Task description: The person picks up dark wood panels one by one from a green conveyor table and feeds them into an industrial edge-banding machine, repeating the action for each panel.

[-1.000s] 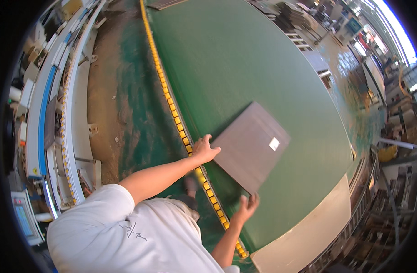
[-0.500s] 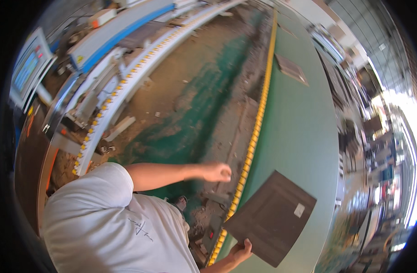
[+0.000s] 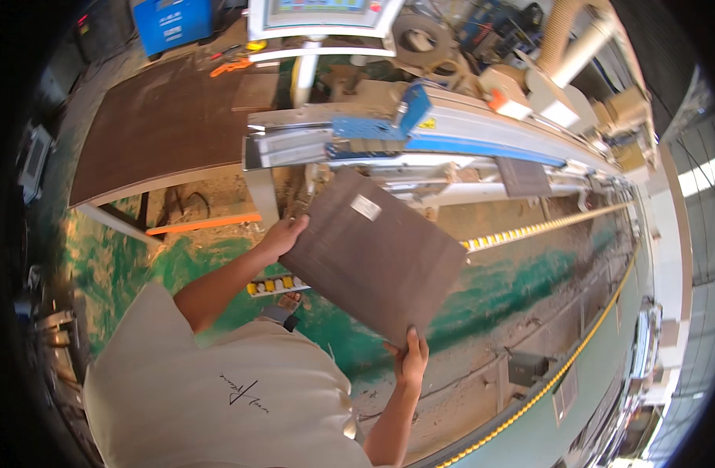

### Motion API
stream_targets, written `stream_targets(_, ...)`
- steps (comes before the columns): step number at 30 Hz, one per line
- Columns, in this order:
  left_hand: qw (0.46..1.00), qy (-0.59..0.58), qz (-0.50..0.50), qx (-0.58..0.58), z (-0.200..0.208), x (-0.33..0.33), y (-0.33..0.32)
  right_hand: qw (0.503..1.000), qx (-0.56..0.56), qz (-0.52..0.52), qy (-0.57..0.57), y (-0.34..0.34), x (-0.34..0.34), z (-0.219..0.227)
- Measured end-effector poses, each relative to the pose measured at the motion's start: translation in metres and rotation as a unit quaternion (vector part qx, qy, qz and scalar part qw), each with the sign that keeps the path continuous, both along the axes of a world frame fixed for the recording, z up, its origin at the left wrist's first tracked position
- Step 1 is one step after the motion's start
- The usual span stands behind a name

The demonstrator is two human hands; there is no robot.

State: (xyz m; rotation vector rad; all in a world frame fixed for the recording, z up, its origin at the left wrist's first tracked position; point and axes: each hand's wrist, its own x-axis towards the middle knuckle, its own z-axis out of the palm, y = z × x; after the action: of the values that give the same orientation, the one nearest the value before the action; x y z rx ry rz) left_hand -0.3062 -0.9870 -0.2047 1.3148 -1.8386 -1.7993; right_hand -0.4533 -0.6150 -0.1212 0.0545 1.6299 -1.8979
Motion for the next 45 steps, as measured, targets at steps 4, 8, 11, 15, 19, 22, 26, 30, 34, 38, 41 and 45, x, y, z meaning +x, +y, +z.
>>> stream_targets(4,0.979,-0.051,0.189,0.059,-0.022,0.063,-0.054,0.975,0.095,0.199,0.001,-0.122,-0.068,-0.047)
stream_targets(8,0.944,-0.046,0.315,0.091,-0.051,0.074,-0.086,0.97,0.099,0.215,-0.046,-0.23,-0.115,-0.095)
stream_targets(11,0.924,0.007,0.353,0.146,-0.052,0.065,-0.105,0.975,0.097,0.179,-0.09,-0.28,-0.141,-0.127)
stream_targets(15,0.905,0.087,0.362,0.207,-0.061,0.049,-0.125,0.978,0.123,0.14,-0.092,-0.319,-0.168,-0.144)
stream_targets(19,0.886,0.125,0.386,0.227,-0.058,0.029,-0.136,0.987,0.089,0.127,-0.038,-0.337,-0.179,-0.148)
stream_targets(22,0.885,0.092,0.411,0.199,-0.055,0.016,-0.13,0.988,0.083,0.127,-0.012,-0.336,-0.188,-0.148)
stream_targets(26,0.886,0.012,0.42,0.195,-0.045,-0.032,-0.122,0.991,0.071,0.111,0.02,-0.324,-0.228,-0.151)
stream_targets(30,0.886,0.036,0.411,0.212,-0.056,-0.073,-0.114,0.993,0.071,0.083,0.035,-0.316,-0.273,-0.148)
stream_targets(34,0.891,0.048,0.388,0.233,-0.095,-0.091,-0.12,0.992,0.072,0.091,0.043,-0.309,-0.316,-0.156)
stream_targets(38,0.891,0.061,0.385,0.234,-0.067,-0.159,-0.102,0.992,0.099,0.083,-0.005,-0.294,-0.367,-0.156)
stream_targets(41,0.891,0.036,0.396,0.221,-0.046,-0.191,-0.089,0.996,0.055,0.05,-0.042,-0.279,-0.384,-0.14)
stream_targets(45,0.894,0.051,0.391,0.215,-0.081,-0.209,-0.098,0.999,0.008,0.001,-0.052,-0.229,-0.377,-0.11)
